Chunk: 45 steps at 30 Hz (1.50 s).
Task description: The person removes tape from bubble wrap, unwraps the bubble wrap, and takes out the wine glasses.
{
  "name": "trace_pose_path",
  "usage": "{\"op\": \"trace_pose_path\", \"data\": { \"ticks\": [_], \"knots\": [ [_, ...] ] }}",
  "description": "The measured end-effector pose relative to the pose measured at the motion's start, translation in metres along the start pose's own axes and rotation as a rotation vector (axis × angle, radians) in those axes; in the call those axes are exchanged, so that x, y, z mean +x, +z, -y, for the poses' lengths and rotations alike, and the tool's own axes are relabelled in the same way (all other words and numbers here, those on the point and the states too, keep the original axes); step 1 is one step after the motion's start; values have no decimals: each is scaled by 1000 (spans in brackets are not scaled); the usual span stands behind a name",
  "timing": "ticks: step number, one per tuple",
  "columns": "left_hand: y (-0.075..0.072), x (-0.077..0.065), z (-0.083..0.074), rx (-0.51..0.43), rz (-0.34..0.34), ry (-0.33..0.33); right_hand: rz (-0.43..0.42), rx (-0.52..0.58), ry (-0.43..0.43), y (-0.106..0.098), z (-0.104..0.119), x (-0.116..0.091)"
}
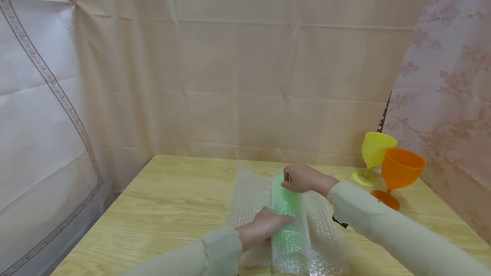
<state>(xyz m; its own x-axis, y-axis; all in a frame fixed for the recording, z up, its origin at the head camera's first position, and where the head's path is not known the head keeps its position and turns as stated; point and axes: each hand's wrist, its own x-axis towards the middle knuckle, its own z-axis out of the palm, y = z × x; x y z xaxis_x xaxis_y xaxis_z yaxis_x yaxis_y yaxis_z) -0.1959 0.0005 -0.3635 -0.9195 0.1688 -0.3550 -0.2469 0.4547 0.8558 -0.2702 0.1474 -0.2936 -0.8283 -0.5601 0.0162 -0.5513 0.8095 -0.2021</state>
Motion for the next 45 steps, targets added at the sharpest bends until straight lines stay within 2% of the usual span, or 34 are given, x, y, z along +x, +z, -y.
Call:
{"op": "trace_pose_path", "data": {
  "ticks": [4,11,19,28,32,38,45],
  "knots": [
    [4,1,-1,19,-38,3,-25,10,62,4,-2,2],
    [5,0,-4,-5,-26,-23,-52,33,115,9,-3,4],
    [3,1,-7,-5,-18,-35,-54,16,109,8,-4,6],
    [2,1,-2,-36,6,-35,-60,45,109,11,-4,4],
    [-1,2,0,-58,24,-29,-81,52,83,11,-4,5],
    [-3,2,1,-78,39,-19,-116,103,63,10,-6,3],
    [-3,3,6,-100,47,-44,-167,173,40,18,-12,0]
  ]
}}
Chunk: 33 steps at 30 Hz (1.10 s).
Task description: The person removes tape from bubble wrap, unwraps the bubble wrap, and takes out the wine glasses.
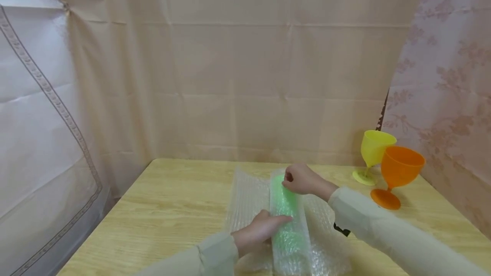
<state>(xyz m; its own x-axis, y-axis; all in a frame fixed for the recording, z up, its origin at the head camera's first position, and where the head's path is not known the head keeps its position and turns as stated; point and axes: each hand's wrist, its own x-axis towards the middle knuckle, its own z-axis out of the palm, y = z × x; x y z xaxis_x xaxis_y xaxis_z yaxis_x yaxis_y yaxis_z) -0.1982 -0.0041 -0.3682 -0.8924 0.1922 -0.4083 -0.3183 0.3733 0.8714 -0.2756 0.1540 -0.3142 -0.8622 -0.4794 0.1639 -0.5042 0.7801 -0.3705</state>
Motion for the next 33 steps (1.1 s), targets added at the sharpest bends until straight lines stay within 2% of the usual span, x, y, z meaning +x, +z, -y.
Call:
{"op": "trace_pose_path", "data": {
  "ticks": [7,14,21,26,33],
  "knots": [
    [-4,3,9,-70,46,51,-48,57,-1,2,-5,-1],
    [-12,3,10,-119,122,39,-18,120,103,1,-9,0],
    [-13,2,12,-144,138,49,-12,198,167,2,-12,-2],
    [-11,2,13,-151,136,60,16,313,241,0,-13,-6],
    [-7,1,14,-137,40,68,91,563,340,-4,-18,-11]
  ]
}}
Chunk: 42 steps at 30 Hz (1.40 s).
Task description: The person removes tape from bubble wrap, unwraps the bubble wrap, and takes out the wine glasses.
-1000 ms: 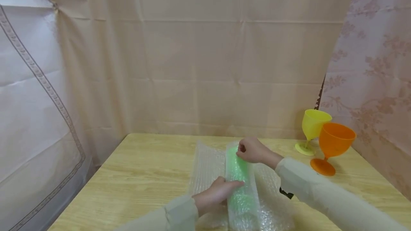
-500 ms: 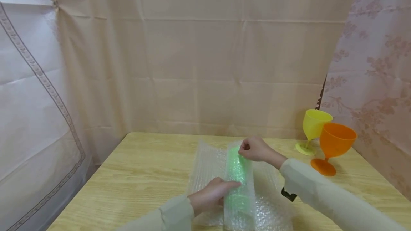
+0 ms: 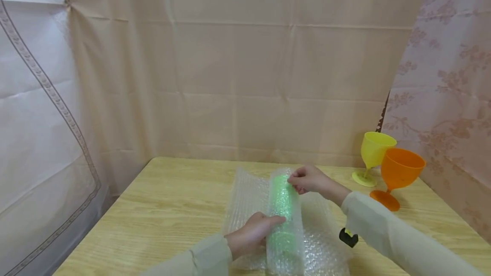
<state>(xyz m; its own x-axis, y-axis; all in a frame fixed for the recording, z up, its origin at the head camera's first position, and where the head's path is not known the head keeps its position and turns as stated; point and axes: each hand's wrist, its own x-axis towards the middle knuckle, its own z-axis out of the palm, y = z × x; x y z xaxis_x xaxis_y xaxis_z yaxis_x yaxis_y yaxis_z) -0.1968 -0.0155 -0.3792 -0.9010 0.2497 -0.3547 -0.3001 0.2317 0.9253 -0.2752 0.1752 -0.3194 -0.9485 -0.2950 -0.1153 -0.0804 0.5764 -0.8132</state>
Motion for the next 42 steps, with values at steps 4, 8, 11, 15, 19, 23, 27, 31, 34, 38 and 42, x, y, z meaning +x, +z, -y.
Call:
{"op": "trace_pose_path", "data": {
  "ticks": [4,8,11,15,19,23,27,31,34,38,42],
  "knots": [
    [1,-1,0,17,-27,-8,13,73,46,-5,-5,-2],
    [1,0,-1,41,-33,-14,-2,121,63,-11,-8,-4],
    [1,0,-1,42,-34,-18,2,145,62,-18,-11,-7],
    [-1,0,-3,53,-19,-37,29,156,72,-29,-17,-15],
    [-3,0,-4,50,1,-39,36,190,115,-39,-28,-23],
    [-5,-1,-3,49,4,-44,31,253,171,-45,-44,-32],
    [-5,0,-2,60,-3,-56,41,304,216,-50,-59,-40],
    [-5,-1,-2,60,-3,-54,63,355,247,-54,-72,-45],
    [-4,-1,-2,65,-8,-51,81,400,265,-55,-79,-49],
    [-3,-1,0,72,-26,-60,128,480,251,-54,-86,-54],
    [-2,-1,1,72,-33,-72,191,594,221,-54,-87,-59]
  ]
}}
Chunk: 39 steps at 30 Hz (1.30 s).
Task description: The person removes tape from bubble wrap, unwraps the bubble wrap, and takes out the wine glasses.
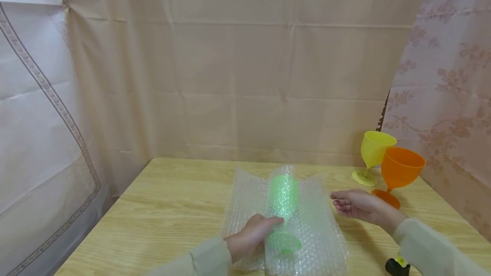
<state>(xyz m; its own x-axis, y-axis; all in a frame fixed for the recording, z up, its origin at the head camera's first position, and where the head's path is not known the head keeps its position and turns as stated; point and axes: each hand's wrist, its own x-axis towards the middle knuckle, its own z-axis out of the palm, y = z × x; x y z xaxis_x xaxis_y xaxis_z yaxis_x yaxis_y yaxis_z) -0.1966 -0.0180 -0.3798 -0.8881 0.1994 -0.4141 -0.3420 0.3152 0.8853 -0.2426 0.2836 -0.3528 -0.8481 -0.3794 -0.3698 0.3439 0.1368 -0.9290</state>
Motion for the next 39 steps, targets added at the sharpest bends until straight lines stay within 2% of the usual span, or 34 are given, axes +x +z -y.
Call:
{"op": "trace_pose_path", "data": {
  "ticks": [7,13,23,29,31,35,39],
  "knots": [
    [-2,-1,0,2,11,10,120,115,-20,6,3,-6],
    [0,-1,2,-7,-15,45,152,95,-54,18,9,-8],
    [3,-1,1,-13,-34,43,94,-228,-179,58,12,-11],
    [2,1,1,13,-52,53,53,-441,-194,79,9,-20],
    [2,1,1,27,-58,63,63,-511,-220,84,4,-23],
    [1,0,-1,42,-46,59,94,-669,-331,90,-11,-25],
    [0,-1,-2,38,-27,51,149,-740,-415,92,-23,-27]
  ]
}}
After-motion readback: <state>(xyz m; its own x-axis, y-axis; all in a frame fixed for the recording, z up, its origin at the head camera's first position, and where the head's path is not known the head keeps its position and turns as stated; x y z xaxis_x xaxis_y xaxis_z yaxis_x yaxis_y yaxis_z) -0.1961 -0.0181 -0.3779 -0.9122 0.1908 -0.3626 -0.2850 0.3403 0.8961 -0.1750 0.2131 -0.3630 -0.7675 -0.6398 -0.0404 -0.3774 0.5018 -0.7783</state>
